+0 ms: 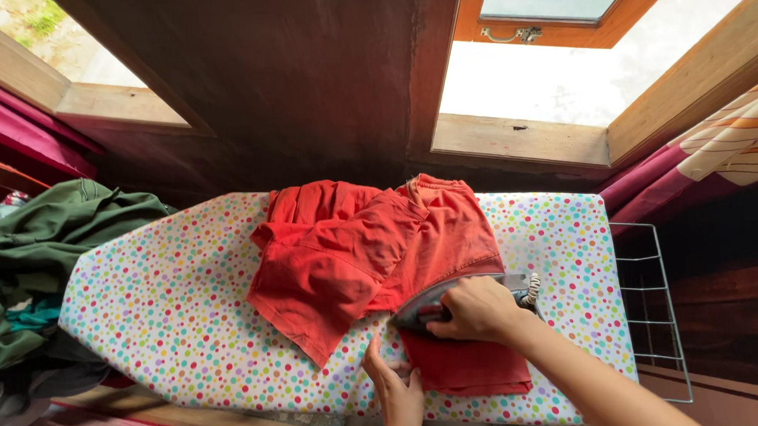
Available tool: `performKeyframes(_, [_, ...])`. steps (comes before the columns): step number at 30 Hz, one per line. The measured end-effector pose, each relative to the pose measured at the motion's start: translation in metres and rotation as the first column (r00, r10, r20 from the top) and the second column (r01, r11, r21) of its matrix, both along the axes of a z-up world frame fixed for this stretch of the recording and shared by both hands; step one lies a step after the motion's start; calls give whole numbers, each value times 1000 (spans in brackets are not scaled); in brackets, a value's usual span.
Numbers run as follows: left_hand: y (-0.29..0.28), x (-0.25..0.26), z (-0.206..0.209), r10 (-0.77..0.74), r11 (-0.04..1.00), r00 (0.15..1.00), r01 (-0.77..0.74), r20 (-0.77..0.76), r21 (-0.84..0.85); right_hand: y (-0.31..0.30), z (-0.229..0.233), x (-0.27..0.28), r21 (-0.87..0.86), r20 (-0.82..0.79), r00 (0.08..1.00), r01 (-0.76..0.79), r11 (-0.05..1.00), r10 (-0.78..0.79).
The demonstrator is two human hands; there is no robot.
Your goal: The person irons a red t-shirt on a polka-dotted ironing board. They repeatedly smooth the fabric with an iron, reposition the shirt, and flip it to iron both sides.
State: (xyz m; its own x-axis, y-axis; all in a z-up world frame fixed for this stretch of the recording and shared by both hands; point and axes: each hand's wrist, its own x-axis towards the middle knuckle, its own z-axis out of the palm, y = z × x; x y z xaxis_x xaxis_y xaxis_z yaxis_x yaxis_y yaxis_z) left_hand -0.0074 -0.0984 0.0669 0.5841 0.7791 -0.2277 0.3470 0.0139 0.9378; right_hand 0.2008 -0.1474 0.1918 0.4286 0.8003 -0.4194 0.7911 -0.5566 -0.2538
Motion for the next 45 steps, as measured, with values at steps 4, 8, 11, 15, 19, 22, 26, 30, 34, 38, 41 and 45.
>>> performKeyframes(4, [0, -6, -9, -49, 996, 999, 49, -2, 77, 4, -2, -2, -28, 36, 999, 5, 1000, -4])
performKeyframes(8, [6, 1, -4, -84, 967, 993, 102, -85, 235, 7, -7, -8, -12, 19, 994, 106, 994, -106])
performKeyframes(11, [9, 1, -5, -89, 995, 986, 82, -138, -57, 5, -11, -12, -14, -8, 982, 188, 982, -188])
performKeyframes(15, [30, -1, -23, -108, 976, 983, 133, -150, 170, -18, -24, -54, 56, -73, 881, 472, 880, -468])
performKeyframes(19, [52, -5, -48, -239, 924, 941, 296, -240, 240, -51, -39, -93, 79, -210, 785, 607, 791, -582])
performKeyframes(22, [65, 0, -63, -300, 921, 938, 332, -171, 203, -49, -57, -95, 122, -310, 746, 647, 753, -590])
performKeyframes(26, [76, -5, -66, -339, 940, 888, 334, -310, -70, -28, -68, -84, 20, -377, 667, 700, 714, -643])
performKeyframes(30, [82, -4, -78, -357, 919, 907, 384, -222, 87, -40, -75, -95, 293, -282, 787, 616, 732, -549])
performKeyframes(34, [82, -9, -87, -389, 907, 911, 405, -137, 119, -54, -75, -106, 228, -241, 783, 620, 751, -573])
performKeyframes(38, [87, 1, -67, -401, 887, 845, 454, -353, 80, -35, -67, -95, 201, -180, 784, 620, 759, -593])
performKeyframes(41, [78, 15, -33, -366, 855, 830, 479, -421, 200, -33, -53, -93, 147, -181, 783, 620, 771, -595])
performKeyframes(45, [39, 42, 11, -330, 744, 843, 510, -426, 432, -68, -43, -93, 132, -192, 748, 661, 739, -635])
